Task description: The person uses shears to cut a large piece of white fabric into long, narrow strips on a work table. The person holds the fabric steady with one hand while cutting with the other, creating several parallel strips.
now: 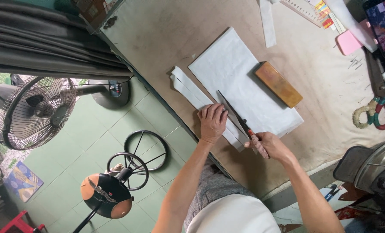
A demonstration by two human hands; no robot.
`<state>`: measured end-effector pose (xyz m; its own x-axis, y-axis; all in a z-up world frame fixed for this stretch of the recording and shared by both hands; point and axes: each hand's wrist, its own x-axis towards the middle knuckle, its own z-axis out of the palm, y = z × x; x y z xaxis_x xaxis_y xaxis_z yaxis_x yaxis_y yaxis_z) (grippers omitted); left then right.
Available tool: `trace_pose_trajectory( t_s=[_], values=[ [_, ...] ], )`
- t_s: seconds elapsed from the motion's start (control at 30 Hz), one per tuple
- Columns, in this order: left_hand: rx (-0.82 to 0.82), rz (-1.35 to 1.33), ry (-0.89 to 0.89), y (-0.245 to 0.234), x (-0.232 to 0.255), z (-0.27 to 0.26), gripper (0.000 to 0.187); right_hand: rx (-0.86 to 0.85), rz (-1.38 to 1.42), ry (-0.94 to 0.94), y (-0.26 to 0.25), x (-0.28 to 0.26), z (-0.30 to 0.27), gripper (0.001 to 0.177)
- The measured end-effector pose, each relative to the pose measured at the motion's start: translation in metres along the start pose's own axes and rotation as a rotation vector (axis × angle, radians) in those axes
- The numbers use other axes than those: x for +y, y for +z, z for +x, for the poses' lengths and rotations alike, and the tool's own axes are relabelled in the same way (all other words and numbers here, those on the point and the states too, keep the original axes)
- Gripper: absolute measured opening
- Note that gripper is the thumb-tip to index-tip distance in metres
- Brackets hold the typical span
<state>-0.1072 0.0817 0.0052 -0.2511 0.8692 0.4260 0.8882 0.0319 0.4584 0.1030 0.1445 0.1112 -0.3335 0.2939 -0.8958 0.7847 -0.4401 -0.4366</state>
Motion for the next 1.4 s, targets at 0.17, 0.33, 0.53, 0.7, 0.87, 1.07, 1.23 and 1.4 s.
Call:
trace_pose_trajectory(
  t_s=[0.17, 0.33, 0.53, 0.7, 0.87, 1.07, 1.23, 1.4],
  values=[
    [0.005, -0.008, 0.003, -0.001, 0.000, 0.001, 0.022, 0.024, 0.023, 0.008, 0.000, 0.002, 0.003, 0.037],
    [0.015, -0.066, -0.022, -0.005, -0.003, 0.003, 0.019, -0.014, 0.010, -0.012, 0.002, 0.004, 0.017, 0.040],
    [0.088, 0.097, -0.134, -0.006, -0.030, 0.048, 0.016, -0.007, -0.025, 0.004, -0.004, -0.026, -0.001, 0.039],
    [0.057, 0.149, -0.138, 0.007, -0.065, 0.069, 0.016, 0.021, -0.033, 0.030, -0.001, -0.020, 0.008, 0.038],
    [0.055, 0.136, -0.148, 0.011, -0.072, 0.067, 0.015, 0.023, -0.068, 0.034, 0.000, -0.020, 0.018, 0.039],
    [0.079, 0.125, -0.152, 0.012, -0.073, 0.067, 0.018, 0.016, -0.076, 0.072, -0.003, -0.028, 0.010, 0.040],
    [0.103, 0.126, -0.152, 0.015, -0.074, 0.065, 0.019, 0.002, -0.085, 0.080, -0.003, -0.044, 0.017, 0.045],
    [0.120, 0.130, -0.139, 0.017, -0.078, 0.064, 0.019, 0.017, -0.131, 0.044, 0.005, -0.032, 0.038, 0.048]
  ],
)
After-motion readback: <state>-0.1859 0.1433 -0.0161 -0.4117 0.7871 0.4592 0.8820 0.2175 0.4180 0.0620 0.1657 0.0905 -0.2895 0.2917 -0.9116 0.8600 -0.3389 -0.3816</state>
